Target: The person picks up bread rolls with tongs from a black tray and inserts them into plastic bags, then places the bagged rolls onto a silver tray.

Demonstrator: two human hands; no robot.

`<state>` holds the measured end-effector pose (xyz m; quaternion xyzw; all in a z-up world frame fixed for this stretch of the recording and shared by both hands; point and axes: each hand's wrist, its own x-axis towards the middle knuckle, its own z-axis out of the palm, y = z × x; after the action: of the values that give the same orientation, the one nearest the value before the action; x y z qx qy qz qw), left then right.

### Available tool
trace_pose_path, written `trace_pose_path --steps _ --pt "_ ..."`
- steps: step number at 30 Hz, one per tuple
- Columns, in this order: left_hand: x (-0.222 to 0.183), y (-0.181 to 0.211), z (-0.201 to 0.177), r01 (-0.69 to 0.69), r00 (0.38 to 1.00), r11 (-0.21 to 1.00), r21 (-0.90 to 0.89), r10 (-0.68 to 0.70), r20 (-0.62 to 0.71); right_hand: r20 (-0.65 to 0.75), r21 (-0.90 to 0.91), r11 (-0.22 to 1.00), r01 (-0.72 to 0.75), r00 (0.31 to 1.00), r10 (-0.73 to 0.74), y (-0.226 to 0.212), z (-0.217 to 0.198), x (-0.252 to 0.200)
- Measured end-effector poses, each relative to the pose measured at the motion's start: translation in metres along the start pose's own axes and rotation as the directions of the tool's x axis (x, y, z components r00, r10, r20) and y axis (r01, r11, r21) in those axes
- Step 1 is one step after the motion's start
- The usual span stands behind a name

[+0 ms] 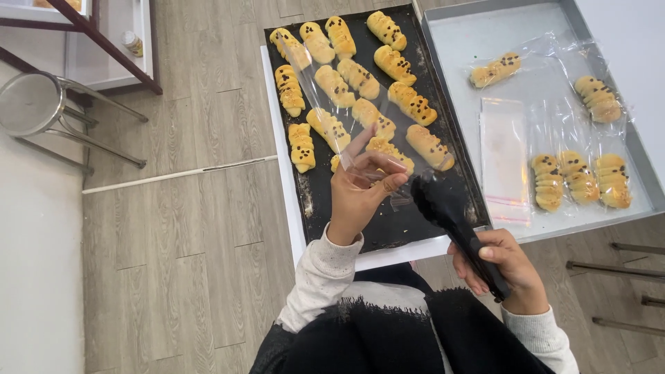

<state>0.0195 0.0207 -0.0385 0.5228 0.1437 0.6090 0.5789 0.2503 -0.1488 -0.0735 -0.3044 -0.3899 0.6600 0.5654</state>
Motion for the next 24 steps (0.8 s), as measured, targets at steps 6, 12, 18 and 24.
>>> trace_pose_path --steps 6,12,18,24 --pt "-0.005 0.002 0.002 0.125 0.989 0.989 -0.083 -0.118 0.084 0.002 -0.111 0.993 0.027 1.000 -0.027 -0.002 0.004 0.014" --pt "-0.014 -0.008 0.019 0.262 0.957 0.946 -0.189 -0.230 0.176 -0.011 -0.331 0.932 0.146 0.987 -0.159 -0.002 0.007 0.038" --pt "-0.031 -0.048 0.016 0.432 0.888 0.897 0.089 -0.440 0.134 -0.116 -0.391 0.919 0.046 0.988 -0.099 0.003 0.015 0.043" --pt "-0.041 -0.067 0.007 0.445 0.887 0.718 -0.536 -0.438 0.149 -0.390 -0.899 0.295 -0.324 0.898 -0.203 -0.024 0.037 0.034"
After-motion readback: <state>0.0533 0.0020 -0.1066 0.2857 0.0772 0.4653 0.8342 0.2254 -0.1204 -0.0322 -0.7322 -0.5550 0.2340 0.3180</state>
